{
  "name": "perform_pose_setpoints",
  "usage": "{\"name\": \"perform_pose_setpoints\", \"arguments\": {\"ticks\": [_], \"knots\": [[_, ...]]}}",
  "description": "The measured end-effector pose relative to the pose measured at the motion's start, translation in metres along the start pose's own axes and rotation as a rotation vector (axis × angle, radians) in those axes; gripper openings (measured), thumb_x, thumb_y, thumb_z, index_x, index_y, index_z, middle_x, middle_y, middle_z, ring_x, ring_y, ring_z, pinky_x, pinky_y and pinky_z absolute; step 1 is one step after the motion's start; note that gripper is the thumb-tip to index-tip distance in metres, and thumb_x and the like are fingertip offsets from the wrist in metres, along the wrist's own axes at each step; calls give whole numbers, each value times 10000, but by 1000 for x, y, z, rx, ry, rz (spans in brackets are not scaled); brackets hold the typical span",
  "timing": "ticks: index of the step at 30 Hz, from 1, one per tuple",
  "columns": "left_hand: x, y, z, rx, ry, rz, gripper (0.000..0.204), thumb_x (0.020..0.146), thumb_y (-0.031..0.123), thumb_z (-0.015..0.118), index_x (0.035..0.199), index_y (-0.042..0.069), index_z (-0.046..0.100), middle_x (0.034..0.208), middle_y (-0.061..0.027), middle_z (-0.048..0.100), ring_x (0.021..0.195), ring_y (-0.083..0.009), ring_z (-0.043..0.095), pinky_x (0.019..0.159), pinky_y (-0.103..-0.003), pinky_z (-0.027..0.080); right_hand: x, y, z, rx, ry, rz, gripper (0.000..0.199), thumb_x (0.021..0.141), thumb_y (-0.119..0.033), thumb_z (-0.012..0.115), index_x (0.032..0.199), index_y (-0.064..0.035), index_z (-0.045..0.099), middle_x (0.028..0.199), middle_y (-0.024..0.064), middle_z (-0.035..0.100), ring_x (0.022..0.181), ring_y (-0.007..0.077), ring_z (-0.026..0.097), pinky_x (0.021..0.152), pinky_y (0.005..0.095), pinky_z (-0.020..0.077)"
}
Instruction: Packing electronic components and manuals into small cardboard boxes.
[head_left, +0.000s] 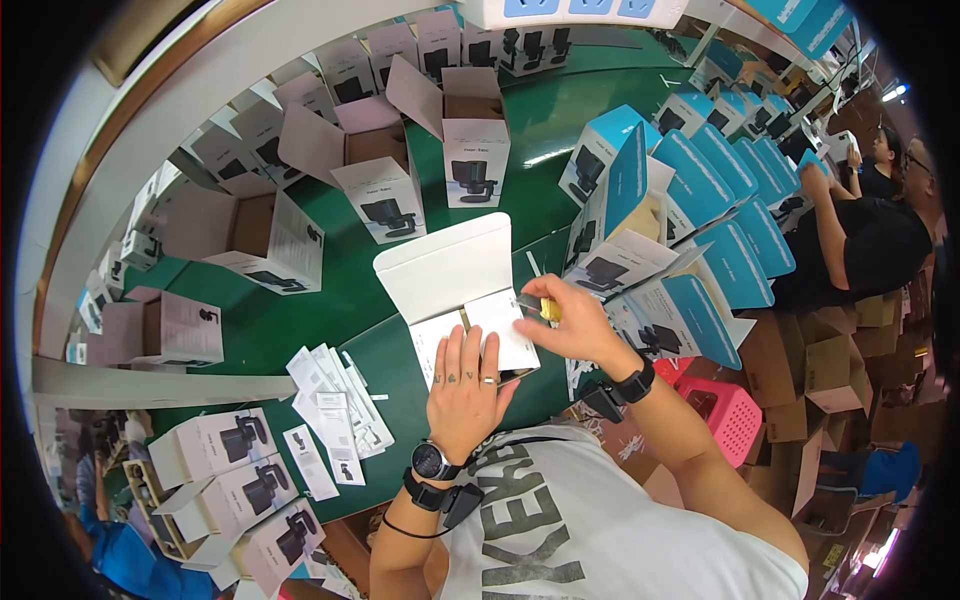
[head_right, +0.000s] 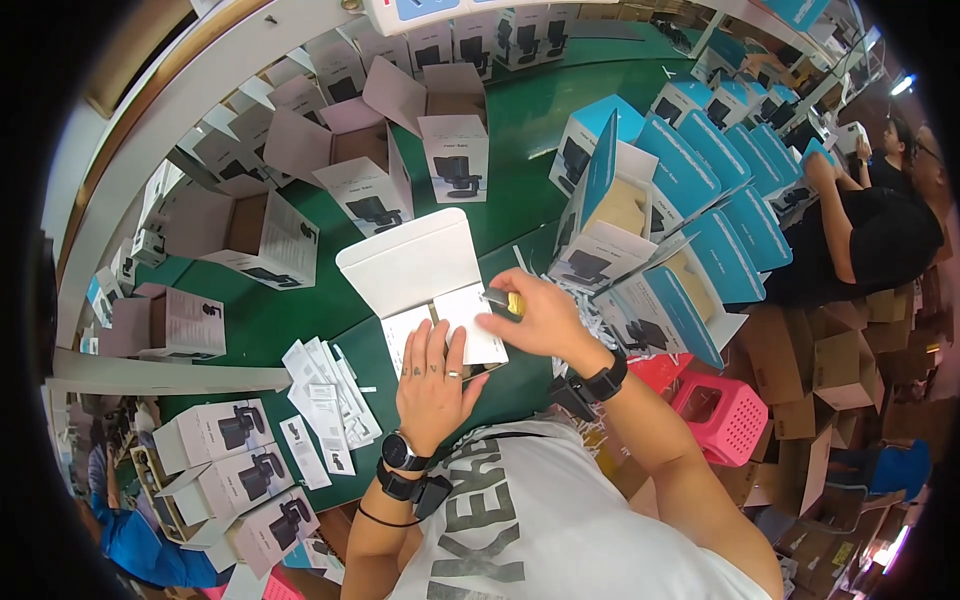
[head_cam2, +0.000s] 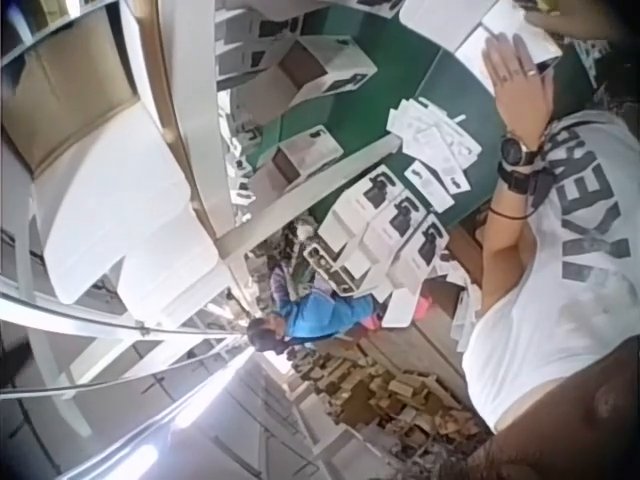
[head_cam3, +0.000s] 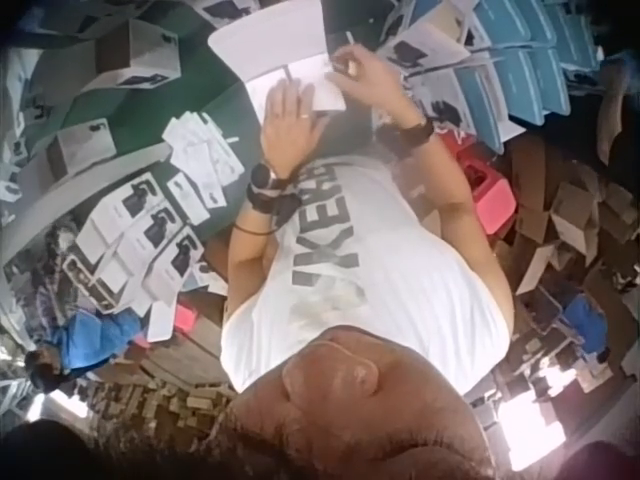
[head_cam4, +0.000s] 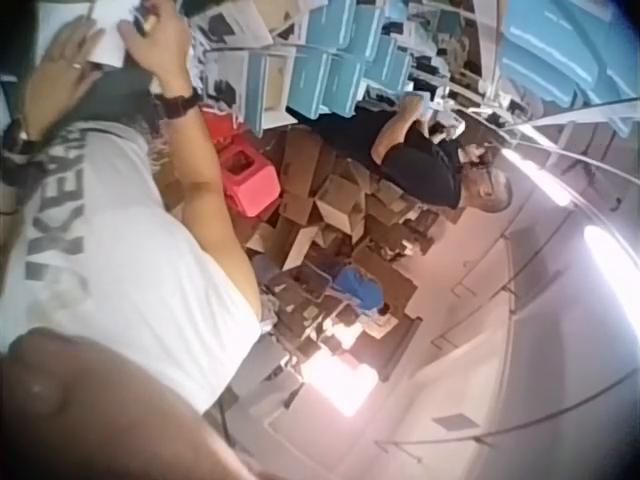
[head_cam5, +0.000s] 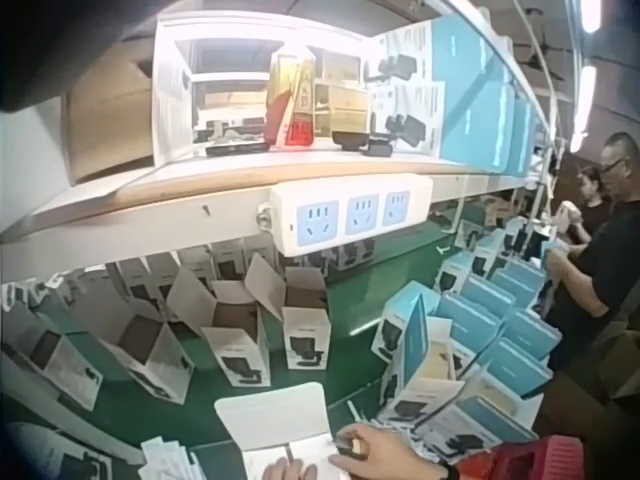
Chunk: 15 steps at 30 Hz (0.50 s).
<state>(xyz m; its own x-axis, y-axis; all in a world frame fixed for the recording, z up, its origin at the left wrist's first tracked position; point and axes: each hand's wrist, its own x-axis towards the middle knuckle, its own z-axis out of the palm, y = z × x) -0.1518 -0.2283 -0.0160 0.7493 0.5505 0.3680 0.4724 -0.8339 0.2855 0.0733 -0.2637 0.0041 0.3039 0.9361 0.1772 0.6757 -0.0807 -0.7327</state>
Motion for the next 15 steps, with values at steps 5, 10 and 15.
{"name": "perform_pose_setpoints", "arguments": {"ticks": [5,10,15], "knots": [[-2,0,1,21,-34,-7,768,884,380,779,1487,-9,507,1488,-234,498,1429,-459,436,1215,-573,335,3,4,-6,-98,33,12,163,928,-240,744,956,-80,763,921,114,753,832,326,730,686,398,564],[-2,0,1,26,-24,-5,770,883,381,780,1490,-5,506,1487,-230,502,1428,-455,440,1218,-571,330,0,1,-4,-219,49,-51,159,917,-235,746,933,-79,773,889,109,756,791,334,726,673,406,565],[-3,-1,1,24,-23,-6,770,883,381,779,1493,-2,506,1487,-230,504,1423,-455,446,1219,-571,328,-2,1,-3,-231,55,-20,155,908,-238,750,920,-86,780,888,105,758,789,334,725,661,413,563]]}}
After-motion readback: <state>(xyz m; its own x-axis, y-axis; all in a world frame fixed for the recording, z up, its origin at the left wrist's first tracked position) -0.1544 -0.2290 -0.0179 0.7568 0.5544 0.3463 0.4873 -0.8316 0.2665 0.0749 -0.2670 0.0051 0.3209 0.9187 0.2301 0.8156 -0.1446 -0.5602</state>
